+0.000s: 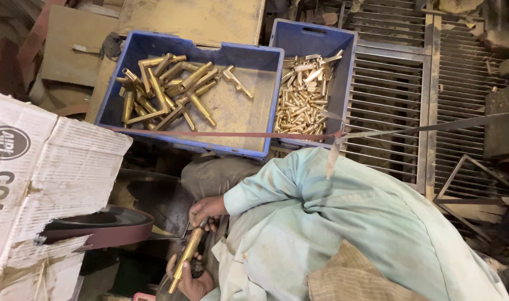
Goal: The person sits on the floor and repeatedly picks up brass-colored metal parts from a blue bin. They hold each part against a moving belt sander to smooth the edges, then place the finished part into a pink bin. The person handles the parts one at a time, rotating them to grind different sides.
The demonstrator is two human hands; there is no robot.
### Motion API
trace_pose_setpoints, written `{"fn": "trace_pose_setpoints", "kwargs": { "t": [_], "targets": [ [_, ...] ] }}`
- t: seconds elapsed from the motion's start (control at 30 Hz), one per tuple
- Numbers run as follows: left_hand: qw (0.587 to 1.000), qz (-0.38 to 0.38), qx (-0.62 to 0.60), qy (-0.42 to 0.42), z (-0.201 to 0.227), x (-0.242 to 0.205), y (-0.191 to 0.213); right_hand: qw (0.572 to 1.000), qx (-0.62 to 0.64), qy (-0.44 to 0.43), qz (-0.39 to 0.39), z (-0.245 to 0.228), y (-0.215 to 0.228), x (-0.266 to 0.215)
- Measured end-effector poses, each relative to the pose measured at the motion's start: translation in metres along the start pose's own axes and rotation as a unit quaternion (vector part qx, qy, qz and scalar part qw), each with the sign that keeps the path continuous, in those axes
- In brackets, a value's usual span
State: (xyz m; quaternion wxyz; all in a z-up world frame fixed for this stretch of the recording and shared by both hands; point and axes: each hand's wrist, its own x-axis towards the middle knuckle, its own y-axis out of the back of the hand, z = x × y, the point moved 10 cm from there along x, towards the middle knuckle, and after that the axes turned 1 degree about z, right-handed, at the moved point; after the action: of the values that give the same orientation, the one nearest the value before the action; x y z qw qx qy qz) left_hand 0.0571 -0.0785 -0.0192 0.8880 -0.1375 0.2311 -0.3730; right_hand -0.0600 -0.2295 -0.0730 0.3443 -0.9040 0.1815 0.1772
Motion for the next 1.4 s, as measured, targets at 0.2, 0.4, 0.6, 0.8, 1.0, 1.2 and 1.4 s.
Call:
{"fn": "trace_pose_setpoints", "kwargs": {
  "t": [0.2, 0.4, 0.6, 0.8, 1.0, 1.2, 1.4],
  "targets": [
    [1.000, 0.005, -0.006, -0.004, 0.002, -0.001, -0.002, 1.000, 0.004, 0.011, 0.002, -0.007, -0.003, -0.004],
    [1.000, -0.006, -0.010, -0.018, -0.005, 0.004, 0.007, 1.000, 0.002, 0.007, 0.005, -0.007, -0.003, -0.007],
    [0.999, -0.011, -0.020, -0.026, -0.006, 0.004, 0.008, 1.000, -0.006, 0.002, 0.011, -0.011, -0.004, -0.010],
    [1.000, -0.001, -0.010, -0.020, -0.003, 0.001, 0.005, 1.000, -0.006, 0.001, 0.008, -0.012, -0.005, -0.012],
    [1.000, 0.002, -0.014, -0.016, -0.003, 0.003, 0.005, 1.000, -0.024, -0.009, 0.016, -0.017, -0.006, -0.014],
    [1.000, 0.001, -0.008, -0.012, -0.007, 0.004, 0.009, 1.000, -0.017, 0.002, 0.010, -0.012, -0.004, -0.010],
    [1.000, 0.000, -0.009, -0.009, -0.005, 0.003, 0.007, 1.000, -0.007, 0.000, 0.003, 0.001, 0.001, 0.001]
  ]
}}
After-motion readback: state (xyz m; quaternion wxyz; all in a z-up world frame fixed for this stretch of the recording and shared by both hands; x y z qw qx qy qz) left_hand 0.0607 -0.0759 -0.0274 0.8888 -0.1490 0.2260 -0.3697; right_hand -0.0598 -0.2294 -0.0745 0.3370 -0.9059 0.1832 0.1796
